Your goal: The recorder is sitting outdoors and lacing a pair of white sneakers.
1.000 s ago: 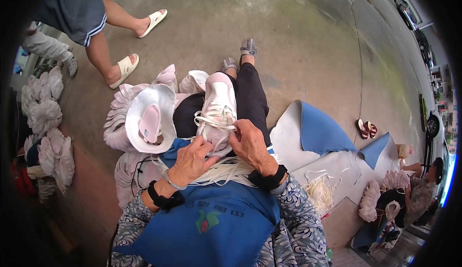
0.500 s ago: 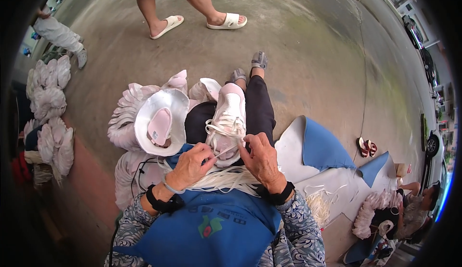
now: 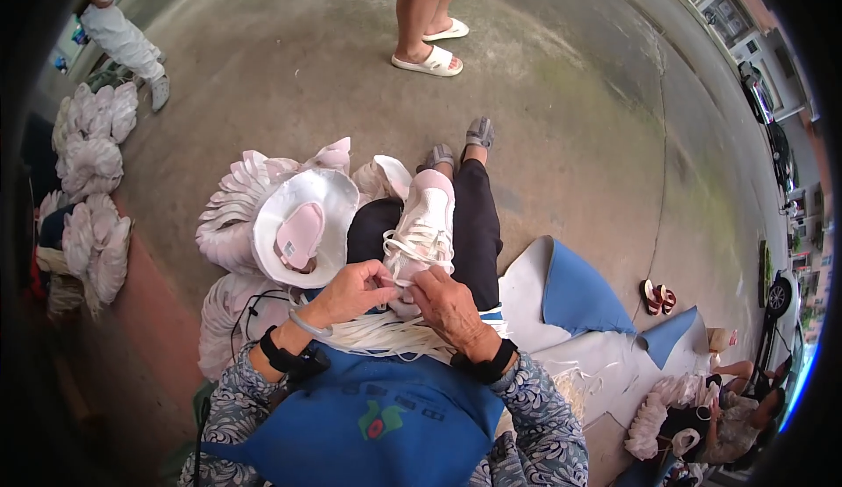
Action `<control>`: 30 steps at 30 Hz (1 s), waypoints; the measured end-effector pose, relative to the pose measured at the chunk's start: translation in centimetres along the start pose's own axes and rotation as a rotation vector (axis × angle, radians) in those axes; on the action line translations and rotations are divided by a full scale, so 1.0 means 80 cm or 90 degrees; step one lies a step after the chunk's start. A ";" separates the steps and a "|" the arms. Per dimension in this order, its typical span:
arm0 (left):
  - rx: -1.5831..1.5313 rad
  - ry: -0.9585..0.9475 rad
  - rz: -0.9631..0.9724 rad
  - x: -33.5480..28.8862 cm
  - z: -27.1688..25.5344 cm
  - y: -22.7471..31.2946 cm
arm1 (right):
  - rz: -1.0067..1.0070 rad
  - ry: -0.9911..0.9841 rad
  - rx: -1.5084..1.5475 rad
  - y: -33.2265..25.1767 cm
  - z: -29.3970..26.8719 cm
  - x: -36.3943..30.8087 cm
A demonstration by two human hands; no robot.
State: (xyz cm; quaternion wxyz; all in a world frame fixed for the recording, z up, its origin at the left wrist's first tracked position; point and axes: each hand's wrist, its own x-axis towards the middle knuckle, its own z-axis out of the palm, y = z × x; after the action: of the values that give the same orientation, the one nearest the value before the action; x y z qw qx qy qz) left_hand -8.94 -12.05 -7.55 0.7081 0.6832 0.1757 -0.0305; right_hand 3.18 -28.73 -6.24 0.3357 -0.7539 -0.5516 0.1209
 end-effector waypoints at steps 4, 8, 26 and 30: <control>-0.237 -0.028 -0.071 0.027 -0.035 0.027 | 0.356 0.089 0.339 0.019 -0.013 0.026; -0.183 0.105 0.036 0.073 -0.044 0.042 | 0.353 0.185 0.451 0.054 -0.018 0.063; 0.289 0.106 0.238 0.032 0.004 0.022 | 0.265 0.127 0.134 0.042 -0.036 0.005; 0.441 0.137 0.278 0.035 0.016 0.004 | 0.166 0.105 0.057 0.029 -0.015 -0.003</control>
State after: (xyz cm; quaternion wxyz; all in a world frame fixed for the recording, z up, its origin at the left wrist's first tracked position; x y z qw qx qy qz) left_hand -5.99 -12.74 -8.02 0.4038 0.9015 0.0788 0.1343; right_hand 5.44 -29.77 -6.88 0.3945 -0.8106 -0.4140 0.1258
